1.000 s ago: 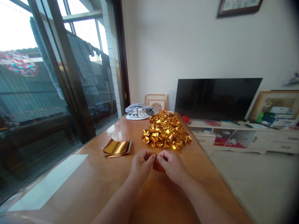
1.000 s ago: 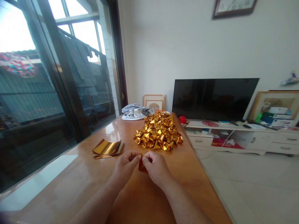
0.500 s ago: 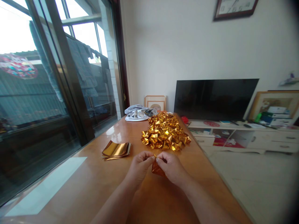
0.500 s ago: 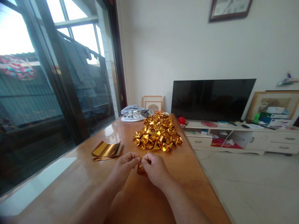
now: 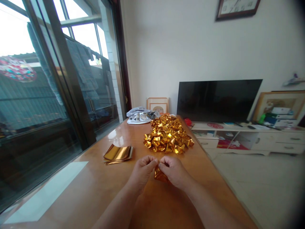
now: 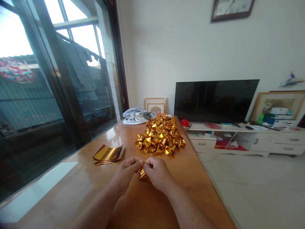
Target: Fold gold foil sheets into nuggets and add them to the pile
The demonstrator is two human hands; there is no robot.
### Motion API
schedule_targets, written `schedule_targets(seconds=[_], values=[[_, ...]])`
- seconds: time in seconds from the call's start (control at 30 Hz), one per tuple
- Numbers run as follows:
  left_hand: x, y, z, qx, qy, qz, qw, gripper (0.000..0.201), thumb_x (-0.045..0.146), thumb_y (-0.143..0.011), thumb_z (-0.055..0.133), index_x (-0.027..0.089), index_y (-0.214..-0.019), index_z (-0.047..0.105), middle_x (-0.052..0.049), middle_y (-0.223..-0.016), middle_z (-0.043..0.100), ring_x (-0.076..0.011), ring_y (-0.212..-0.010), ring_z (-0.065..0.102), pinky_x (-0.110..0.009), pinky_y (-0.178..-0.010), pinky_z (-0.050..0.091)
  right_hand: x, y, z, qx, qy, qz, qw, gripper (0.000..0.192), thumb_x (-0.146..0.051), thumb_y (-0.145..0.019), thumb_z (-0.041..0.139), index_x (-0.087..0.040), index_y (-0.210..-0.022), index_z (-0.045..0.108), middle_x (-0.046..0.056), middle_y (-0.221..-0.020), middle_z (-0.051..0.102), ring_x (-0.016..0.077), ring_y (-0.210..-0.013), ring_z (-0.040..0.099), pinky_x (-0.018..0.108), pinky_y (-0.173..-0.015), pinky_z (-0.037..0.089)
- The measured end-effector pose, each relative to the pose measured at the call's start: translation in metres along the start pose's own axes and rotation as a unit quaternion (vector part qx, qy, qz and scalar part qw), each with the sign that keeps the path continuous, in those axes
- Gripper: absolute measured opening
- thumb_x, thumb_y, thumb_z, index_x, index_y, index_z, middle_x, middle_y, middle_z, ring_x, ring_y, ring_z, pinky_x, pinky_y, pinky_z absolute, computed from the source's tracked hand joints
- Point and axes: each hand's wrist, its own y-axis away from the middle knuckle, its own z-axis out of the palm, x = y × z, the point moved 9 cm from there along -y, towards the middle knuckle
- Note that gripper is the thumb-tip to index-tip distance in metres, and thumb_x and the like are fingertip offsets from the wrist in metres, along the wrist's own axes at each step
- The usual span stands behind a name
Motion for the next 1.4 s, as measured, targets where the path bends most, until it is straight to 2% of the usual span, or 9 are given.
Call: schedule_targets(seconds=[0.3,0.5,0.57,0.7,0.9,1.1,1.27,1.33,1.4], values=[[0.003,0.002,0.003,0.001,-0.027,0.034,0.999,0.027,0.037,-0.083,0.065,0.016,-0.071,0.055,0.003,-0.066,0.048,-0.0107,-0.062,0.041,-0.022,-0.057,0.032,0.01,-0.001,0.006,-0.014,-0.024,0.026,0.999,0.025,-0.034,-0.084,0.058,-0.018,-0.066,0.051,-0.003,-0.062,0.049,0.0104,-0.058,0.043,0.021,-0.051,0.034],[-0.007,0.0,0.006,-0.009,-0.035,0.002,0.999,0.033,0.043,-0.086,0.062,0.016,-0.07,0.056,0.004,-0.062,0.047,-0.0105,-0.06,0.04,-0.023,-0.056,0.031,0.019,-0.004,0.0,-0.002,-0.017,0.045,0.999,0.023,-0.032,-0.083,0.059,-0.018,-0.066,0.053,-0.003,-0.061,0.051,0.0105,-0.056,0.044,0.022,-0.05,0.033],[-0.006,-0.001,0.004,-0.005,-0.022,0.0,1.0,0.035,0.046,-0.087,0.06,0.015,-0.07,0.059,0.002,-0.064,0.051,-0.0114,-0.062,0.044,-0.024,-0.059,0.034,0.021,-0.004,-0.002,0.001,-0.018,0.053,0.998,0.022,-0.033,-0.082,0.059,-0.017,-0.068,0.056,-0.003,-0.062,0.053,0.0108,-0.056,0.045,0.022,-0.05,0.034],[-0.005,0.0,-0.004,0.029,0.014,-0.016,0.999,0.039,0.051,-0.088,0.057,0.014,-0.087,0.068,-0.004,-0.076,0.063,-0.0153,-0.073,0.054,-0.026,-0.068,0.04,0.021,-0.004,-0.003,0.003,-0.028,0.055,0.998,0.021,-0.034,-0.083,0.06,-0.016,-0.071,0.059,-0.002,-0.064,0.055,0.0113,-0.058,0.048,0.022,-0.052,0.036],[-0.007,0.0,0.002,-0.011,0.011,-0.03,0.999,0.035,0.047,-0.077,0.072,0.015,-0.068,0.062,0.003,-0.062,0.051,-0.0098,-0.059,0.04,-0.023,-0.057,0.03,0.021,-0.003,0.002,-0.009,-0.054,0.062,0.997,0.024,-0.035,-0.082,0.062,-0.017,-0.069,0.056,-0.003,-0.062,0.053,0.0108,-0.057,0.046,0.021,-0.05,0.035],[-0.008,-0.005,-0.017,0.057,0.053,-0.012,0.997,0.033,0.044,-0.076,0.073,0.015,-0.067,0.059,0.004,-0.06,0.048,-0.0094,-0.058,0.038,-0.023,-0.058,0.031,0.019,-0.001,0.001,-0.014,-0.052,0.075,0.996,0.02,-0.033,-0.082,0.063,-0.016,-0.071,0.059,-0.003,-0.063,0.056,0.0106,-0.058,0.046,0.022,-0.053,0.035],[-0.018,-0.008,-0.037,0.111,0.119,-0.041,0.986,0.034,0.046,-0.072,0.074,0.016,-0.071,0.058,0.004,-0.063,0.05,-0.0097,-0.059,0.043,-0.024,-0.06,0.034,0.019,0.001,0.003,-0.032,-0.076,0.098,0.992,0.018,-0.031,-0.082,0.059,-0.017,-0.071,0.057,-0.002,-0.062,0.059,0.012,-0.058,0.051,0.023,-0.056,0.038],[-0.021,-0.008,-0.039,0.116,0.109,-0.056,0.986,0.033,0.046,-0.073,0.074,0.016,-0.076,0.06,0.003,-0.066,0.053,-0.0104,-0.061,0.045,-0.024,-0.061,0.035,0.017,0.001,0.001,-0.035,-0.073,0.093,0.992,0.016,-0.03,-0.082,0.058,-0.017,-0.071,0.057,-0.002,-0.062,0.059,0.0119,-0.058,0.051,0.023,-0.056,0.038],[-0.019,-0.007,-0.042,0.136,0.063,-0.051,0.987,0.033,0.045,-0.075,0.072,0.016,-0.089,0.064,0.0,-0.077,0.06,-0.0132,-0.069,0.052,-0.025,-0.066,0.038,0.016,0.001,-0.002,-0.032,-0.045,0.083,0.995,0.015,-0.028,-0.08,0.058,-0.017,-0.069,0.057,-0.003,-0.062,0.058,0.0115,-0.057,0.049,0.023,-0.054,0.035]])
